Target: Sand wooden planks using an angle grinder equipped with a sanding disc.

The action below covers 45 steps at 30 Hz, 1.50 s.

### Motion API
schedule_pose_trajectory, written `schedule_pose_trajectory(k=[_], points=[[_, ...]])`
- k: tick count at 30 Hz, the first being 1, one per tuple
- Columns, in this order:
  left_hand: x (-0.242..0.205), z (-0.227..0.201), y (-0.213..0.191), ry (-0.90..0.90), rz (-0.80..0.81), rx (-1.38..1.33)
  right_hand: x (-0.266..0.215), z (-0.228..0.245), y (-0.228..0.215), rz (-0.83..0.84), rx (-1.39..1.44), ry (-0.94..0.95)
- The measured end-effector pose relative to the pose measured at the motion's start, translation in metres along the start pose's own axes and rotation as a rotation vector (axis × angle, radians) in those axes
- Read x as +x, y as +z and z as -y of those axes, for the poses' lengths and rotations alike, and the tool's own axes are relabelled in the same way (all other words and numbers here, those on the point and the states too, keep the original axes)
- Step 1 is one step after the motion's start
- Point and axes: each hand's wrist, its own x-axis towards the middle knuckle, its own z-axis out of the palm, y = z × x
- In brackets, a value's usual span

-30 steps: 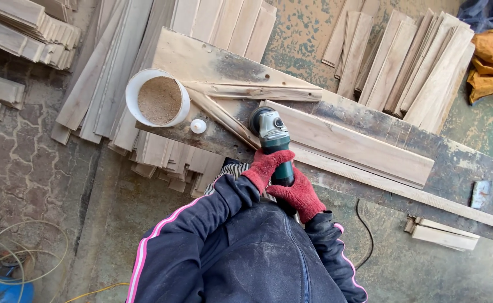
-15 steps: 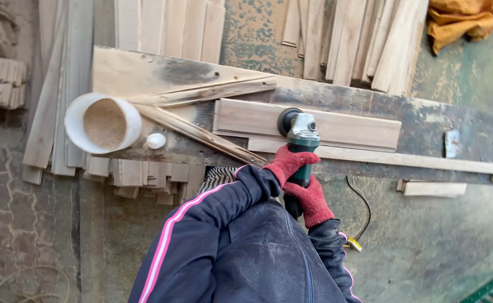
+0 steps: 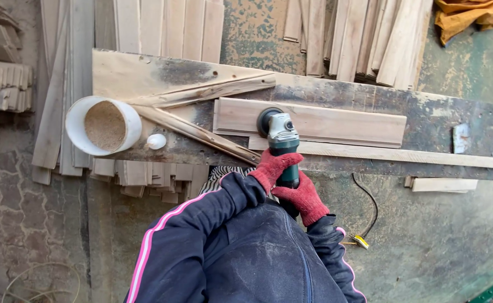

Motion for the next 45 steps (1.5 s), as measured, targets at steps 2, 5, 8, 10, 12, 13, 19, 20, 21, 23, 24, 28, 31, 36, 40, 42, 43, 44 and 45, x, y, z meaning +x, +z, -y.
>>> schedule_pose_trajectory(k=[2, 5, 8, 10, 12, 13, 19, 20, 21, 23, 24, 28, 31, 36, 40, 42, 43, 44, 45], points=[[-0.003, 0.0, -0.012, 0.007, -0.022, -0.017, 0.0, 0.0, 0.007, 0.027, -0.051, 0.002], [-0.015, -0.006, -0.011, 0.031, -0.03, -0.017, 0.005, -0.011, 0.008, 0.02, -0.113, 0.017], [-0.015, -0.005, 0.002, 0.032, 0.015, 0.014, -0.006, -0.008, 0.003, -0.037, -0.083, 0.035], [-0.012, -0.003, 0.007, 0.016, 0.053, 0.036, -0.014, -0.002, 0.002, -0.07, -0.033, 0.04], [-0.013, -0.007, 0.006, 0.026, 0.053, 0.002, -0.014, 0.002, 0.004, -0.064, -0.031, 0.031], [-0.012, -0.006, 0.002, 0.028, 0.051, 0.001, -0.009, -0.001, 0.005, -0.063, -0.032, 0.029], [0.0, -0.005, -0.049, 0.032, -0.063, -0.134, 0.01, 0.018, 0.028, 0.146, -0.173, -0.028], [-0.007, -0.009, -0.053, 0.048, -0.12, -0.173, 0.006, 0.029, 0.032, 0.187, -0.228, -0.03], [-0.013, -0.013, -0.056, 0.065, -0.177, -0.213, 0.003, 0.04, 0.035, 0.229, -0.284, -0.031], [-0.012, -0.01, -0.066, 0.049, -0.213, -0.202, 0.007, 0.042, 0.039, 0.247, -0.31, -0.037], [-0.01, -0.01, -0.071, 0.038, -0.252, -0.199, 0.01, 0.045, 0.041, 0.269, -0.344, -0.048], [0.007, -0.012, -0.057, -0.029, -0.232, -0.154, 0.011, 0.047, 0.032, 0.261, -0.33, -0.051], [0.005, -0.018, -0.029, 0.122, -0.151, -0.045, 0.015, 0.04, 0.015, 0.218, -0.267, -0.039], [0.006, -0.028, 0.036, 0.022, 0.052, -0.075, 0.021, -0.001, -0.017, -0.065, -0.003, 0.007], [0.026, -0.018, 0.069, -0.01, 0.135, 0.058, 0.027, -0.023, -0.038, -0.191, 0.171, 0.0], [0.025, -0.024, 0.075, -0.018, 0.166, 0.206, 0.03, -0.025, -0.043, -0.218, 0.218, -0.008], [0.026, -0.024, 0.072, -0.017, 0.165, 0.205, 0.032, -0.028, -0.042, -0.217, 0.217, -0.01], [0.029, -0.025, 0.069, -0.018, 0.166, 0.164, 0.036, -0.029, -0.041, -0.206, 0.175, 0.007], [0.031, -0.025, 0.066, -0.019, 0.166, 0.123, 0.039, -0.031, -0.039, -0.196, 0.132, 0.023]])
